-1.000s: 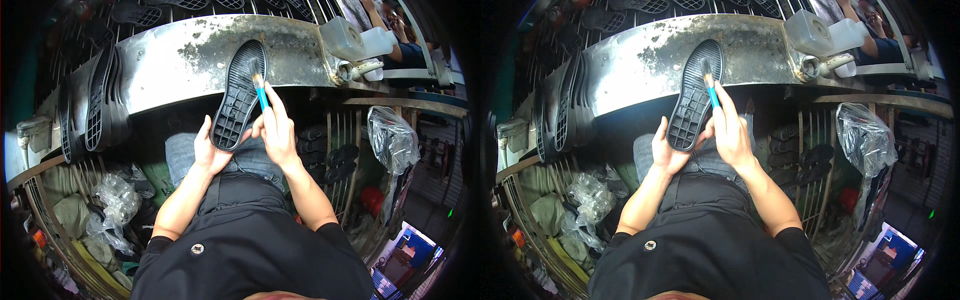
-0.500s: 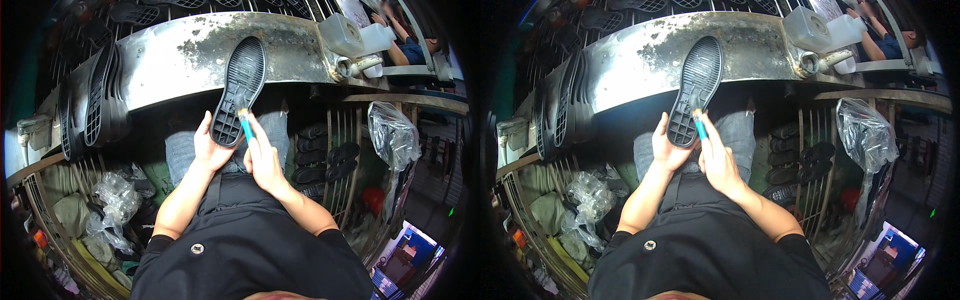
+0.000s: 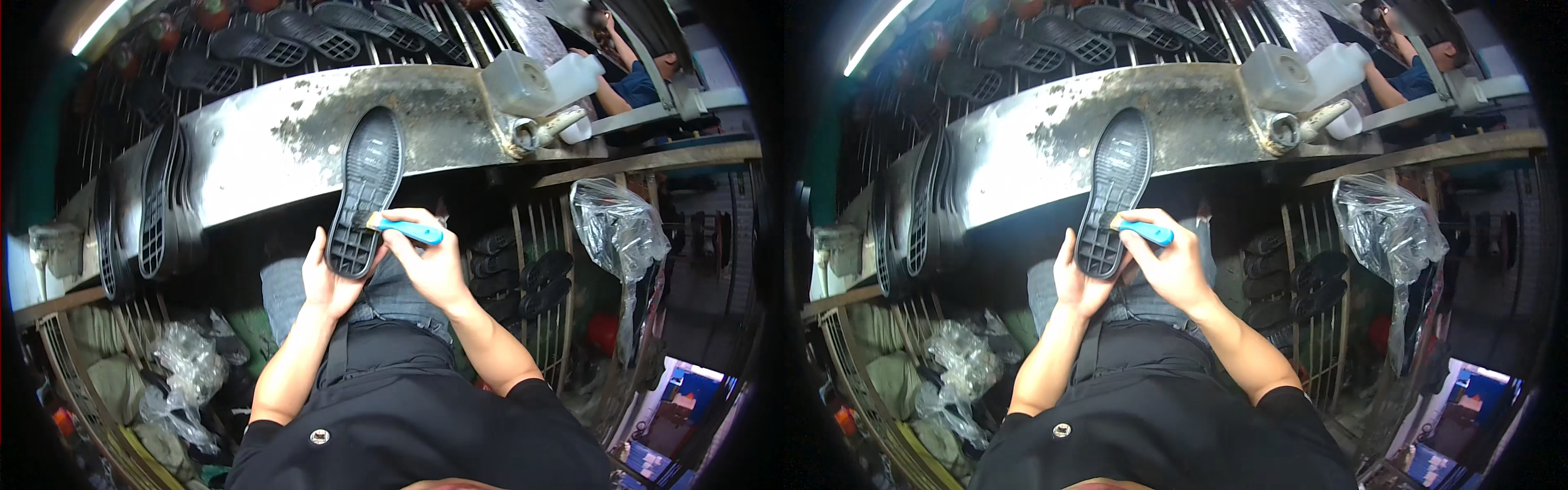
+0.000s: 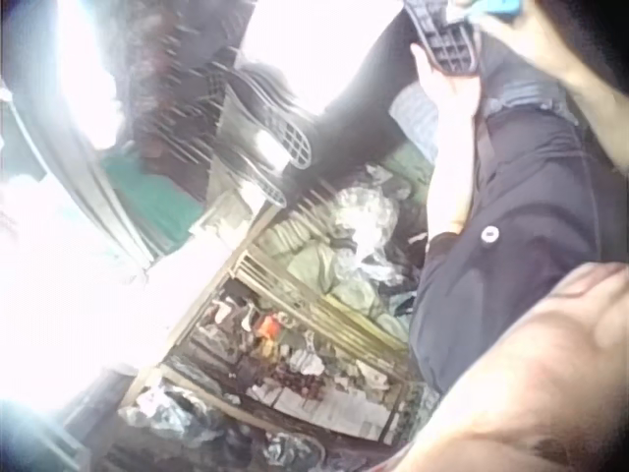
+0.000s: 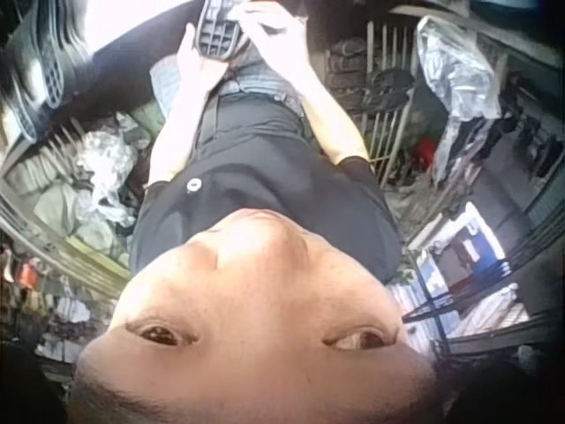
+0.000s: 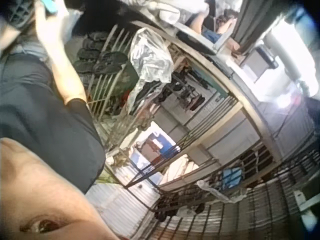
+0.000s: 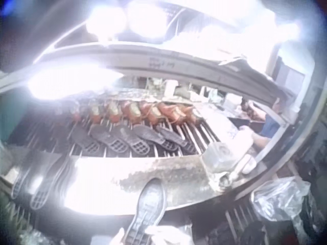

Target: Brushing adhesive or cleaner onto the interior of shoe soles at a workbench.

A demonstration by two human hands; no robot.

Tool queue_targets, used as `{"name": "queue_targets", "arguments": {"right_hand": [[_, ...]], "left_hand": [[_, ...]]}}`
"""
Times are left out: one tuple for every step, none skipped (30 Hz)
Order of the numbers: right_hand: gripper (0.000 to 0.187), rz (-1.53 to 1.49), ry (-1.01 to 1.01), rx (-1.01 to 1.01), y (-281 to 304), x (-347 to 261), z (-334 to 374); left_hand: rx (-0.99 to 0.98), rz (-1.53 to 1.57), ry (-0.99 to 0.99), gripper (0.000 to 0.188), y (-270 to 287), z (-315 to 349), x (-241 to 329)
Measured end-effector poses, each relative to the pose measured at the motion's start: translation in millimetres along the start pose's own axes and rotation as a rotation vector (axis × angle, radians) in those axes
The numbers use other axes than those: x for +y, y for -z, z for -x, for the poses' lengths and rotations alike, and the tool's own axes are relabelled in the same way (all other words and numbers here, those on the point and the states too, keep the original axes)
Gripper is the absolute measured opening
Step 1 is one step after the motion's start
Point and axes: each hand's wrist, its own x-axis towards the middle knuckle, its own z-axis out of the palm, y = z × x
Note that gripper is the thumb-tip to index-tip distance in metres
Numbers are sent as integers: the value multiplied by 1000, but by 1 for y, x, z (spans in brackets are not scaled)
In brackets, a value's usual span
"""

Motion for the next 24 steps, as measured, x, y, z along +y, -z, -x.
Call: {"name": "queue_targets", "arguments": {"right_hand": [[21, 123, 85, 32, 3, 15, -7], [19, 241, 164, 59, 4, 21, -14], [18, 234, 110, 65, 9, 22, -13], [18, 230, 116, 82, 14, 24, -13], [17, 192, 130, 86, 21, 27, -15], [17, 156, 142, 90, 29, 29, -15], [16, 115, 106, 111, 40, 28, -14], [13, 84, 137, 165, 50, 28, -14], [13, 97, 154, 213, 65, 34, -14], [13, 110, 171, 261, 80, 40, -15], [14, 45, 151, 306, 90, 37, -15], [15, -19, 130, 349, 100, 34, -15], [17, 2, 151, 371, 111, 37, -15], [18, -1, 163, 402, 118, 39, -14], [19, 9, 168, 415, 120, 41, -12], [20, 17, 174, 423, 120, 42, -11], [22, 12, 177, 401, 120, 43, -10], [22, -1, 174, 380, 114, 45, -11], [22, -8, 172, 353, 107, 45, -13], [22, -18, 170, 318, 99, 43, -16], [21, 31, 163, 309, 89, 40, -18], [21, 80, 201, 299, 87, 43, -19], [21, 85, 223, 310, 86, 44, -18], [20, 88, 245, 323, 84, 45, -16]], "left_hand": [[55, -13, 1, 76, -4, 0, -3], [79, -17, -1, 75, -7, 0, -3], [71, -15, 10, 74, -8, 1, -2], [65, -12, 23, 74, -8, 2, -1], [10, 12, 34, 73, -8, 3, 1], [-44, 39, 47, 71, -8, 2, 2], [87, 3, 11, 70, -9, 1, 1], [85, -5, 20, 70, -12, -1, 1], [99, -20, 16, 69, -14, -1, 2], [114, -35, 11, 69, -15, -2, 4], [110, -33, 8, 66, -13, -1, 6], [113, -37, 14, 66, -15, -4, 6], [127, -72, 1, 66, -17, -5, 6], [142, -106, -15, 66, -21, -6, 7], [127, -150, -48, 66, -24, -8, 8], [131, -154, -59, 66, -29, -11, 12], [90, -224, -113, 65, -40, -14, 15], [53, -296, -179, 64, -50, -16, 20], [86, -355, -253, 63, -60, -18, 29], [35, -395, -279, 59, -58, -17, 41], [139, -489, -375, 58, -57, -17, 51], [252, -578, -475, 58, -59, -16, 61], [170, -664, -549, 57, -68, -12, 66], [250, -865, -582, 56, -70, -6, 70]]}}
